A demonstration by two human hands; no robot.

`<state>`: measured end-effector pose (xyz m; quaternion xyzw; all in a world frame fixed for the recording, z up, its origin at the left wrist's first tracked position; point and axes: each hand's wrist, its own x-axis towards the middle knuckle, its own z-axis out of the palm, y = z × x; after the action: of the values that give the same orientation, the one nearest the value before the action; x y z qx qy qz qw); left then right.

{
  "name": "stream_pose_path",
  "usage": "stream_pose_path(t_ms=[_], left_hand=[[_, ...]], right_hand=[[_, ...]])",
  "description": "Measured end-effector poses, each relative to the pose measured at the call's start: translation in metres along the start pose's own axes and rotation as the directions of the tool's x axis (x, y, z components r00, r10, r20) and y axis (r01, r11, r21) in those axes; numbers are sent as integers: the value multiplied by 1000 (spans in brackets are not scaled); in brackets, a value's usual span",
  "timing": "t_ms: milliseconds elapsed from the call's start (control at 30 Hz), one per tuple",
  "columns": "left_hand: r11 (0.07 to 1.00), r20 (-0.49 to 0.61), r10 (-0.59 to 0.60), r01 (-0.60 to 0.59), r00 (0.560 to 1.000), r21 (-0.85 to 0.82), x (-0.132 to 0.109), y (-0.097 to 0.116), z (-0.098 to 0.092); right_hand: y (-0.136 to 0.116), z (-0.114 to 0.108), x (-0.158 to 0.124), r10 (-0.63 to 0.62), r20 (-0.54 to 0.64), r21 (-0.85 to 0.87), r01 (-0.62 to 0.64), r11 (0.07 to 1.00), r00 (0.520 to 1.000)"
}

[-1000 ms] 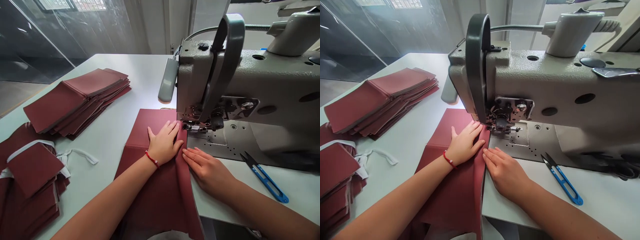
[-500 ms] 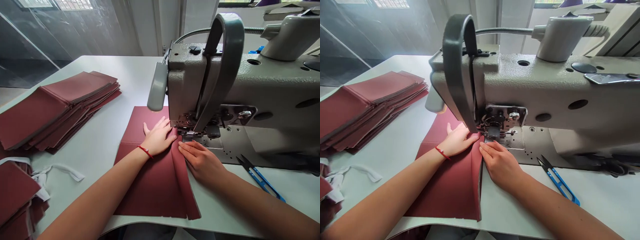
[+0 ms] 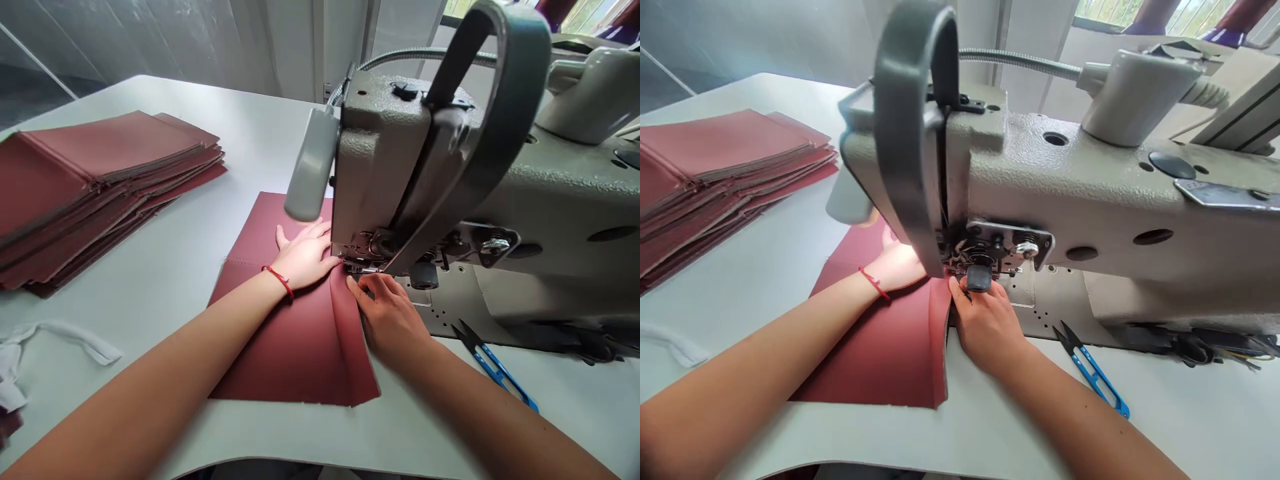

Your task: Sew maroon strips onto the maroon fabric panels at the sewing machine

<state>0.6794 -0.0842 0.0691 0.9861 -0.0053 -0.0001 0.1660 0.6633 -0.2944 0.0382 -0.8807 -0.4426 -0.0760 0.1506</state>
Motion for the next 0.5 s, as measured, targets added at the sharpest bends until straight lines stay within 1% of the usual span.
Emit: stream_pose_path(t_ms=[100, 167, 200, 267, 333, 367, 400, 433, 500], left_hand=[[999, -3, 29, -29, 1000, 24, -1, 1, -3], [999, -44, 25, -23, 999, 41, -9, 4, -4], [998, -61, 46, -43, 997, 42, -17, 6, -4], [988, -59, 153, -152, 986, 23, -42, 16, -5], [959, -23, 284, -284, 959, -9, -76, 29, -5], [948, -14, 317, -317, 948, -11, -94, 36, -4], [946, -16, 323, -323, 946, 8, -110, 42, -2], [953, -27, 303, -302, 953, 39, -125, 47, 1], [970, -60, 232, -226, 971, 89, -146, 54, 9]], right_hand=[[0, -1, 0, -16, -1, 1, 16, 1000, 1000], [0, -2, 0, -35, -18, -24, 35, 999, 999], [-1, -2, -1, -46, -32, -41, 45, 998, 998], [-3, -2, -4, -77, -63, -65, 73, 995, 995], [-7, -3, -10, -118, -81, -69, 113, 991, 990], [-11, -4, -14, -142, -82, -66, 136, 988, 986], [-14, -6, -19, -163, -81, -64, 158, 985, 983], [-19, -8, -24, -183, -76, -63, 178, 982, 980], [-28, -14, -37, -202, -54, -65, 199, 978, 978]])
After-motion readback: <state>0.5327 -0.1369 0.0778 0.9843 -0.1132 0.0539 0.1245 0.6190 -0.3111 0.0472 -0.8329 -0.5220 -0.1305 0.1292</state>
